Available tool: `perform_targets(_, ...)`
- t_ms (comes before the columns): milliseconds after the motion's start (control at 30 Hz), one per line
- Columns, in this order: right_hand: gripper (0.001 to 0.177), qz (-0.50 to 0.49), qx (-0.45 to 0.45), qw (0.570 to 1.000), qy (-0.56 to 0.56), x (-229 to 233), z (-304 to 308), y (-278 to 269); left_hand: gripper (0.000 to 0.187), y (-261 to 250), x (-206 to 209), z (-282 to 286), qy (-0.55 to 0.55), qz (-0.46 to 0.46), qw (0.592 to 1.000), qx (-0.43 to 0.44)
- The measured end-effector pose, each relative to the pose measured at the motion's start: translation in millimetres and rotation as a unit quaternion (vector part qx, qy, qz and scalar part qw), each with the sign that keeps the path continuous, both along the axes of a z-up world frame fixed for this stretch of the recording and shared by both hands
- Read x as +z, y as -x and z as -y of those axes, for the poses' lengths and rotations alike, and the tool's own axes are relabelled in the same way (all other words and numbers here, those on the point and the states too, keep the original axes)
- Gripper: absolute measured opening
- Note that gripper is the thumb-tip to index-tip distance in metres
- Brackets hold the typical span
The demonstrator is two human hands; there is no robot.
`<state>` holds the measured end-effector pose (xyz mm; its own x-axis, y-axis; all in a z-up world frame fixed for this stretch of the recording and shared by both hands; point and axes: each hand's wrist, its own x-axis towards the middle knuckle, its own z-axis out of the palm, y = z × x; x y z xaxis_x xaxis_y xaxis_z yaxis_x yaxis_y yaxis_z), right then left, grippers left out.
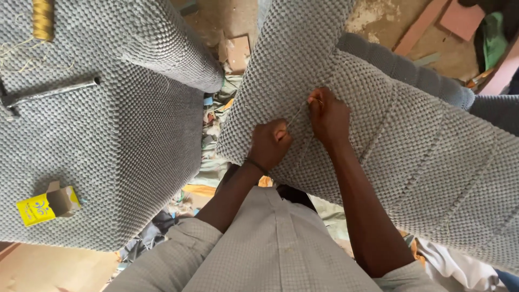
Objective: Hand-sewing and tufting fabric onto a furniture frame using a needle and thread.
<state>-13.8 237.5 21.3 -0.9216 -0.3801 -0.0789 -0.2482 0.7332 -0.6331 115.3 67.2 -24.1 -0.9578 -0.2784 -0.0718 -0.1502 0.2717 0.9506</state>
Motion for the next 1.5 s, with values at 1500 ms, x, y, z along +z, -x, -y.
perform_targets(1500,0.028,0.318,0.251,0.889,-0.212,84.3,44.8,85.6,0.032,-5.7,19.4,-21.7,0.022,0.065,0.994,-0.082)
